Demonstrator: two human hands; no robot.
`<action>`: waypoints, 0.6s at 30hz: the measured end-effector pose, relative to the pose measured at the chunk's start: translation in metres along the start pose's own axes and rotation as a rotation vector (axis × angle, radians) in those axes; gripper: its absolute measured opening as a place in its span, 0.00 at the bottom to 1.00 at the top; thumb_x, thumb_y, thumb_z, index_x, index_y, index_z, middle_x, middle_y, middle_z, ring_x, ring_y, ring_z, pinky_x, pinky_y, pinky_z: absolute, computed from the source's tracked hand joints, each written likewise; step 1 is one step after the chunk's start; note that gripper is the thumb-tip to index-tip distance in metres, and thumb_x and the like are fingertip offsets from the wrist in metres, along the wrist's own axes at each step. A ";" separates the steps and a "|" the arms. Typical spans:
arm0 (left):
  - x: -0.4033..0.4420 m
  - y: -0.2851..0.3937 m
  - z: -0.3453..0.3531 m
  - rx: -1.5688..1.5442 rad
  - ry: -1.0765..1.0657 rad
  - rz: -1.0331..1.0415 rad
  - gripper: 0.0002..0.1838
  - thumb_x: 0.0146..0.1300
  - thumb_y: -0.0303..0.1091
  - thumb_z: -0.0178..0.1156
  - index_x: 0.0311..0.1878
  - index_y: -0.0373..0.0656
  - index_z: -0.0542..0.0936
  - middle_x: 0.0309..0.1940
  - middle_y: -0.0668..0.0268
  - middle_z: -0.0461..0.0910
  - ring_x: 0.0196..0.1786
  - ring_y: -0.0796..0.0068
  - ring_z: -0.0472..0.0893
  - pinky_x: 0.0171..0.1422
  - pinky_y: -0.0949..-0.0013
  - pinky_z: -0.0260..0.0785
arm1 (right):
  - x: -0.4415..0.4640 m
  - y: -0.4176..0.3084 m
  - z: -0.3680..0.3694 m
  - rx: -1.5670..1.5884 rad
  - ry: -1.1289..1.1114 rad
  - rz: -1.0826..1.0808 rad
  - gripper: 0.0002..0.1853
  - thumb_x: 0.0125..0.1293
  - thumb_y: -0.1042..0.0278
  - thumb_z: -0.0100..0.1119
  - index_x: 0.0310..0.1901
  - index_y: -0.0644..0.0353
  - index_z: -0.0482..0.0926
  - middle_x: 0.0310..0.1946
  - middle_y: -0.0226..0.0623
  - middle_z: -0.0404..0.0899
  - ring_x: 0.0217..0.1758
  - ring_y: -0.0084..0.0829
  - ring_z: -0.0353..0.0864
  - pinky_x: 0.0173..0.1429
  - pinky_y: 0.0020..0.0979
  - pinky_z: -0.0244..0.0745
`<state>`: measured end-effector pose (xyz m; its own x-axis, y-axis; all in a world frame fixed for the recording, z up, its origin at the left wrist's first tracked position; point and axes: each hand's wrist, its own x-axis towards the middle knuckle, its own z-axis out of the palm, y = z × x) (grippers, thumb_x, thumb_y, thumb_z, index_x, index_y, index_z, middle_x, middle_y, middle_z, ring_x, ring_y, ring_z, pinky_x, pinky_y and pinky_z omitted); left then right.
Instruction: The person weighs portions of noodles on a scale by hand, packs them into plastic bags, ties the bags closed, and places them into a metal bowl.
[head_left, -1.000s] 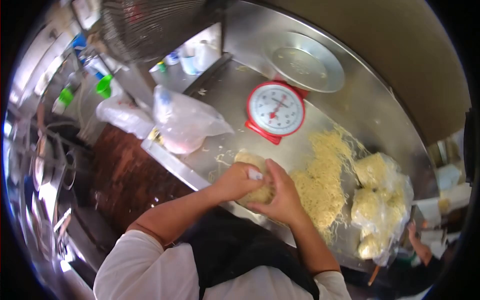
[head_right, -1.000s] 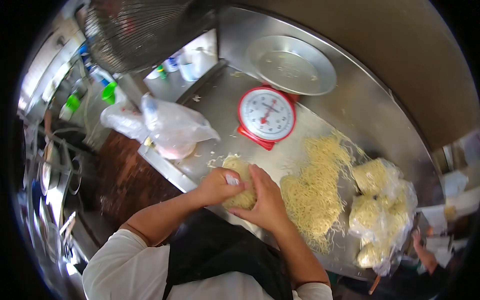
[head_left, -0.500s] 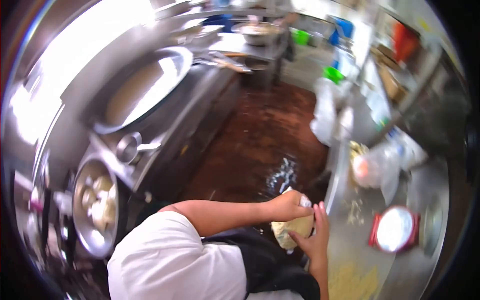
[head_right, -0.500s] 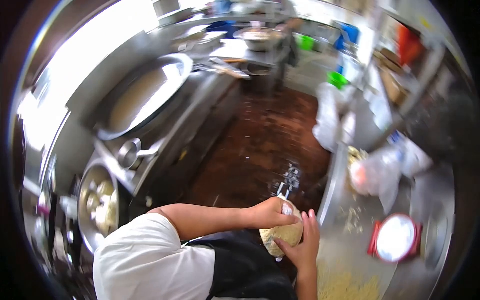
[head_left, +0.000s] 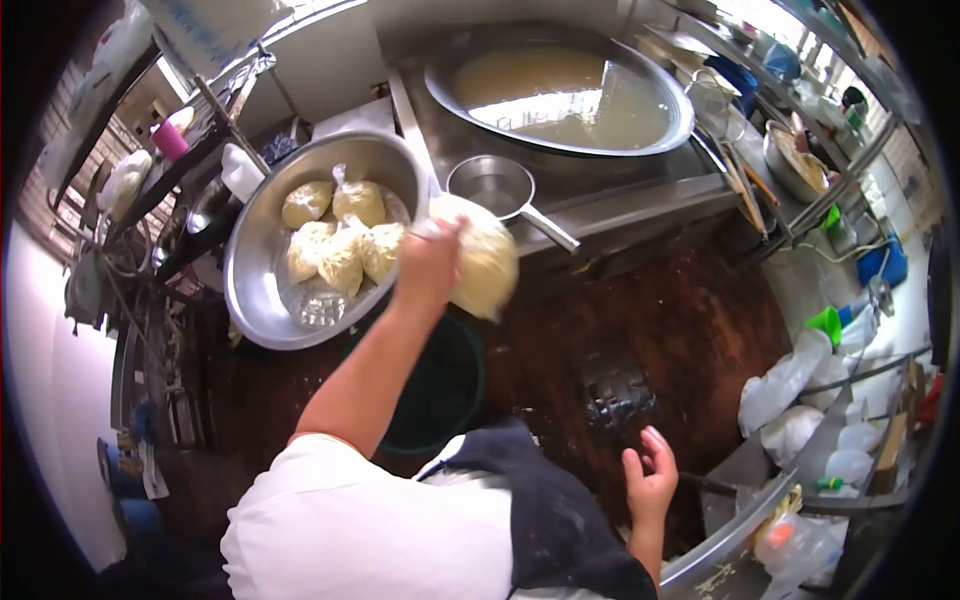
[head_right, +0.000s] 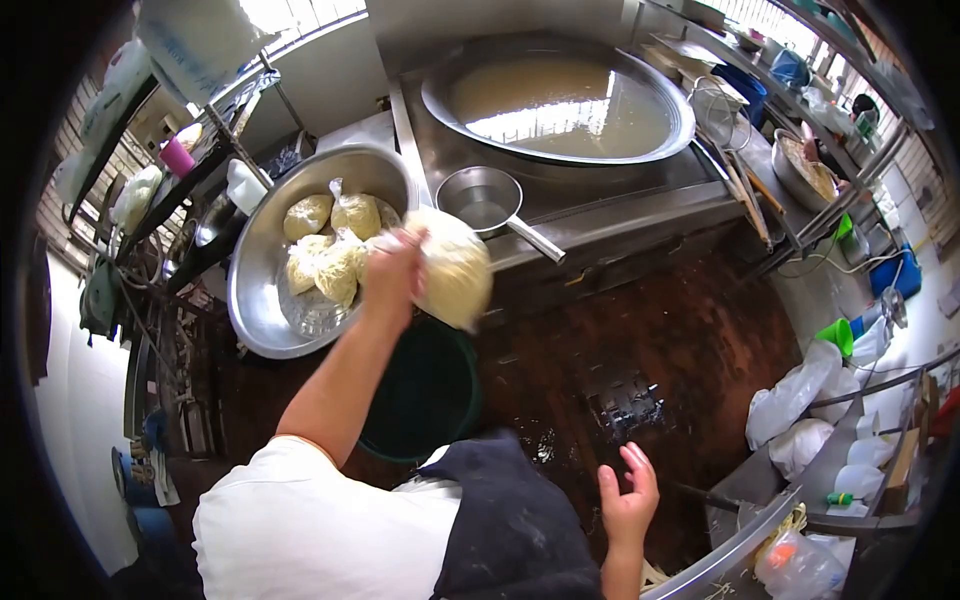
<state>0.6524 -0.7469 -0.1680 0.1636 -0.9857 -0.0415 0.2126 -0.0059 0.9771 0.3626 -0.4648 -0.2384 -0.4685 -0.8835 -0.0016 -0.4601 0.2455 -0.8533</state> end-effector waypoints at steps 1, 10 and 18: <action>0.024 0.002 -0.018 0.052 -0.108 0.140 0.13 0.64 0.44 0.64 0.33 0.47 0.74 0.22 0.73 0.75 0.20 0.84 0.70 0.24 0.79 0.60 | 0.006 -0.011 0.010 -0.006 -0.030 -0.010 0.21 0.57 0.64 0.69 0.52 0.60 0.80 0.57 0.43 0.78 0.59 0.36 0.77 0.54 0.33 0.73; 0.016 -0.035 0.127 -0.042 -0.681 -0.071 0.23 0.70 0.40 0.55 0.65 0.42 0.71 0.48 0.62 0.82 0.40 0.80 0.81 0.41 0.78 0.72 | -0.037 -0.032 0.005 -0.250 0.072 0.090 0.19 0.61 0.56 0.64 0.50 0.56 0.80 0.54 0.42 0.79 0.56 0.42 0.78 0.59 0.39 0.74; -0.233 -0.105 0.253 0.051 -1.811 -0.234 0.22 0.66 0.31 0.59 0.63 0.38 0.71 0.44 0.64 0.80 0.39 0.81 0.78 0.43 0.77 0.71 | -0.215 0.013 -0.038 -0.075 0.655 0.604 0.20 0.61 0.57 0.64 0.52 0.58 0.79 0.46 0.42 0.82 0.46 0.38 0.83 0.50 0.34 0.77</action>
<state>0.3484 -0.5592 -0.2082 -0.9946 0.0889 0.0544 0.0430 -0.1249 0.9912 0.4288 -0.2563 -0.2291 -0.9731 -0.1956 -0.1215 -0.0330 0.6407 -0.7671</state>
